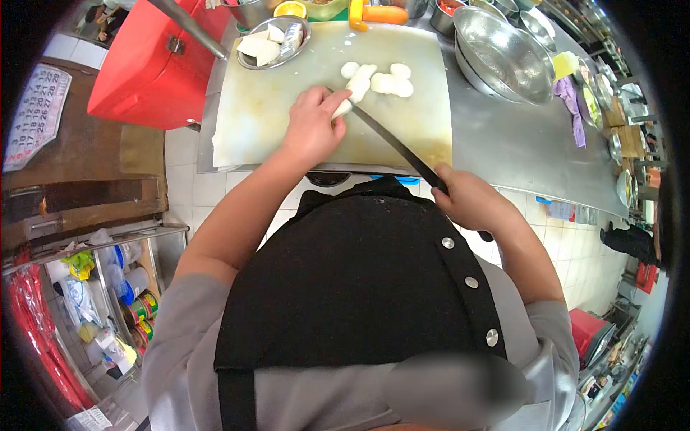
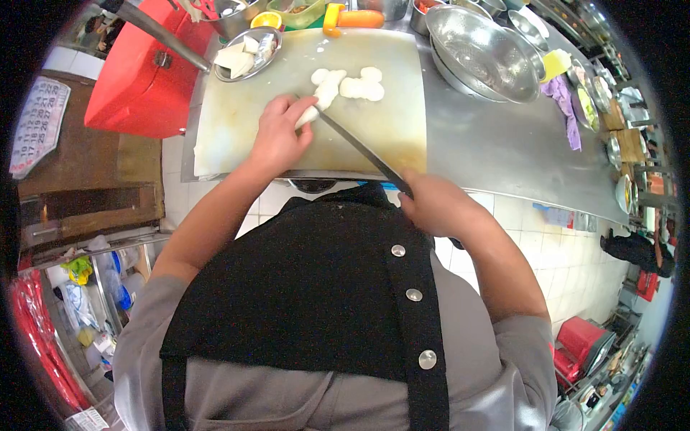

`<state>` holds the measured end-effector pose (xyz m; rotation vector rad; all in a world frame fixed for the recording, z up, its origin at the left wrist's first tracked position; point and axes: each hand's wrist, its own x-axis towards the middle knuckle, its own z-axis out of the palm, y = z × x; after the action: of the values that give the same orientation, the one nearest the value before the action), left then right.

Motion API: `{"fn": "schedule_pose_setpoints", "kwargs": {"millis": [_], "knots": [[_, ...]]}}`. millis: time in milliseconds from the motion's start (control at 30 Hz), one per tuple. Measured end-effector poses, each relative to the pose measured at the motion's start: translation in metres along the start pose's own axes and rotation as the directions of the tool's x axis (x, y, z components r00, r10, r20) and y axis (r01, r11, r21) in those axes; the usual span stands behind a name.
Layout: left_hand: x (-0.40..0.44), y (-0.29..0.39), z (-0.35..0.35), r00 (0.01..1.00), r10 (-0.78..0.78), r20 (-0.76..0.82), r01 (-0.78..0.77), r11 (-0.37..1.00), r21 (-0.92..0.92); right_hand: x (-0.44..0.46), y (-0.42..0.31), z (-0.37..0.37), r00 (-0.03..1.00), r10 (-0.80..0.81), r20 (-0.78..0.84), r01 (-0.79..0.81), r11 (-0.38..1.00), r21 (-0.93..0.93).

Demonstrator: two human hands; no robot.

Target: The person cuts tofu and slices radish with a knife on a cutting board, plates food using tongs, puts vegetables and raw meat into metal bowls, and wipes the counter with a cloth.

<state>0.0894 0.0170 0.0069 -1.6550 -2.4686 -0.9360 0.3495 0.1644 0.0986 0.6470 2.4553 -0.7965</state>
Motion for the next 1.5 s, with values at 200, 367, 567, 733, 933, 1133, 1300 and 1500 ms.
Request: {"fn": "schedule_pose_setpoints", "kwargs": {"millis": [200, 367, 567, 733, 933, 1133, 1300, 1500], "knots": [[-0.007, 0.003, 0.000, 0.988, -0.025, -0.156, 0.031, 0.999, 0.037, -0.024, -0.006, -0.014, 0.997, -0.007, -0.080, 0.005, 1.000, -0.027], [-0.005, -0.005, -0.001, 0.998, 0.008, -0.065, -0.009, 1.000, -0.013, -0.028, -0.009, -0.017, 0.998, -0.011, -0.061, 0.005, 0.996, -0.088], [-0.006, -0.004, 0.000, 0.997, 0.036, -0.074, -0.037, 0.999, -0.008, 0.014, 0.004, 0.019, 0.997, -0.074, -0.026, 0.073, 0.997, -0.013], [-0.004, 0.004, -0.016, 0.999, -0.023, 0.029, 0.023, 1.000, 0.001, -0.003, -0.003, 0.002, 0.998, -0.035, -0.043, 0.034, 0.999, -0.019], [-0.015, -0.001, -0.016, 0.995, -0.063, -0.072, 0.063, 0.998, -0.003, -0.024, -0.010, -0.013, 0.997, -0.042, -0.070, 0.036, 0.996, -0.087], [-0.010, -0.007, -0.014, 0.999, 0.006, -0.043, -0.007, 1.000, -0.016, -0.017, -0.010, -0.008, 0.999, -0.025, -0.025, 0.023, 0.997, -0.074], [-0.010, 0.001, -0.021, 0.999, -0.041, 0.035, 0.041, 0.999, 0.003, 0.016, -0.001, 0.022, 0.993, -0.104, -0.061, 0.101, 0.993, -0.054], [-0.013, 0.006, -0.028, 0.993, -0.119, -0.005, 0.119, 0.993, -0.029, -0.015, -0.009, -0.007, 0.995, -0.067, -0.077, 0.066, 0.998, -0.016]]}}
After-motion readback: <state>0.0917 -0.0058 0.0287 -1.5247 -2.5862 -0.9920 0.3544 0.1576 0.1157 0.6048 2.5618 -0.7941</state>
